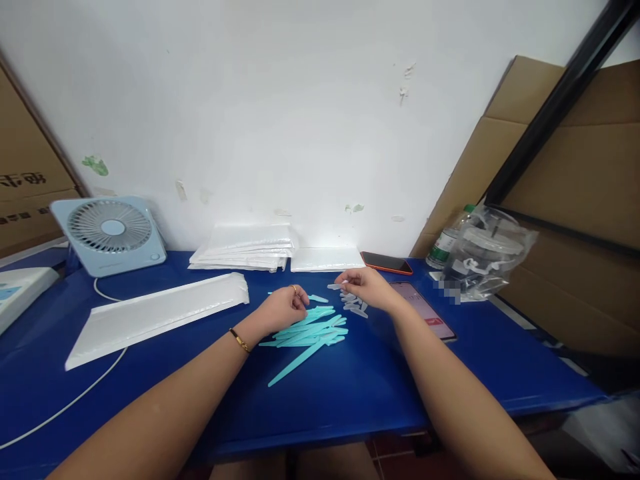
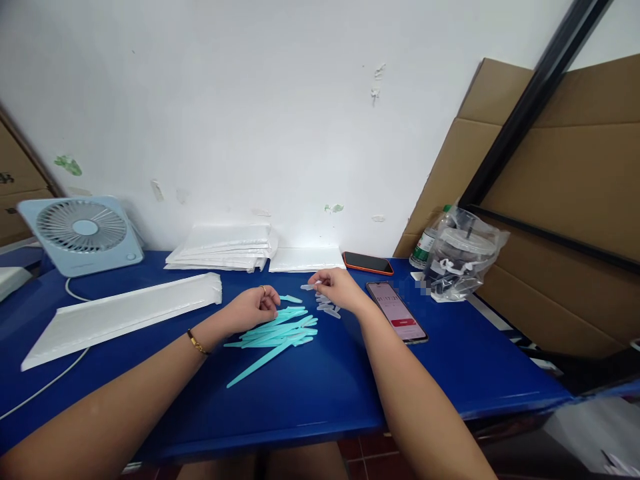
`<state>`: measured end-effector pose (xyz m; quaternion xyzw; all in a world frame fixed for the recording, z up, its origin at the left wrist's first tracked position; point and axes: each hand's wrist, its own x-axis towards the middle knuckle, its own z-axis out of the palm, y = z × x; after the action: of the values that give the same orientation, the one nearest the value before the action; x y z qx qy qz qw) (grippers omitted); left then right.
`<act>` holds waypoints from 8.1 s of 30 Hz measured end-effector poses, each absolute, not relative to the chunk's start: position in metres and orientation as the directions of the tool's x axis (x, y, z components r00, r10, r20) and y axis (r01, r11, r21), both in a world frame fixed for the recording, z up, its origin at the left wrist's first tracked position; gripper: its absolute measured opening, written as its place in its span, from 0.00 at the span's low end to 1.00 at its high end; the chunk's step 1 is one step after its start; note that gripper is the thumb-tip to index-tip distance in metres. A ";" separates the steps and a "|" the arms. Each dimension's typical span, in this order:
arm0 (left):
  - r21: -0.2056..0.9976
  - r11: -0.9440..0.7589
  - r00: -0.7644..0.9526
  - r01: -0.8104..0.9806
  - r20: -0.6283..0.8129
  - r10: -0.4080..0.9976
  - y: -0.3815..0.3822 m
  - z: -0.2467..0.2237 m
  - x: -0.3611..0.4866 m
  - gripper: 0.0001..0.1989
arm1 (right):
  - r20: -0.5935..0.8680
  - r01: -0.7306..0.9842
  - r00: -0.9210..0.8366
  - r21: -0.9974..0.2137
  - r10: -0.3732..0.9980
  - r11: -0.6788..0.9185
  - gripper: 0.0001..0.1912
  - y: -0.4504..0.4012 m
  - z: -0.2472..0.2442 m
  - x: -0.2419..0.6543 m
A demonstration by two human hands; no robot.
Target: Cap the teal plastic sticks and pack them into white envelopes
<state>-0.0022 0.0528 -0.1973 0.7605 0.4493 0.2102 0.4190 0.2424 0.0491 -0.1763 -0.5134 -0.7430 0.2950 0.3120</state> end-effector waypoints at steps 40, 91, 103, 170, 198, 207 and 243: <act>0.949 -0.154 0.380 0.273 0.041 0.924 0.067 -0.190 -0.016 0.18 | 0.103 0.283 -0.131 -0.949 0.986 0.137 0.15 0.048 -0.173 0.239; 0.776 -0.362 0.502 0.517 0.068 0.862 0.055 -0.183 -0.016 0.13 | 0.089 0.183 -0.242 -0.974 0.966 0.135 0.16 0.037 -0.161 0.245; 0.756 -0.396 0.518 0.521 0.089 0.851 0.050 -0.179 -0.012 0.11 | 0.034 0.174 -0.277 -0.981 0.960 0.085 0.15 0.038 -0.169 0.225; 0.541 -0.511 0.585 0.668 0.042 0.810 0.037 -0.174 -0.009 0.18 | -0.026 0.966 -0.117 -0.236 0.993 0.108 0.08 0.030 -0.164 0.238; 0.385 -0.566 0.554 0.729 0.155 0.818 0.042 -0.167 -0.014 0.13 | 0.194 0.631 -0.426 -0.636 0.884 0.444 0.12 0.031 -0.162 0.233; 0.338 -0.616 0.574 0.712 0.226 0.787 0.043 -0.173 -0.011 0.13 | 0.264 0.605 -0.473 -0.596 0.840 0.528 0.12 0.030 -0.171 0.213; 0.532 -0.483 0.508 0.696 0.111 0.854 0.039 -0.165 -0.011 0.08 | 0.112 0.601 -0.310 -0.746 0.944 0.286 0.14 0.041 -0.169 0.248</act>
<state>-0.0108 0.0388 -0.1652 0.8411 0.4608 0.1841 0.2151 0.2479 0.0406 -0.1692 -0.5148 -0.7505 0.3031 0.2826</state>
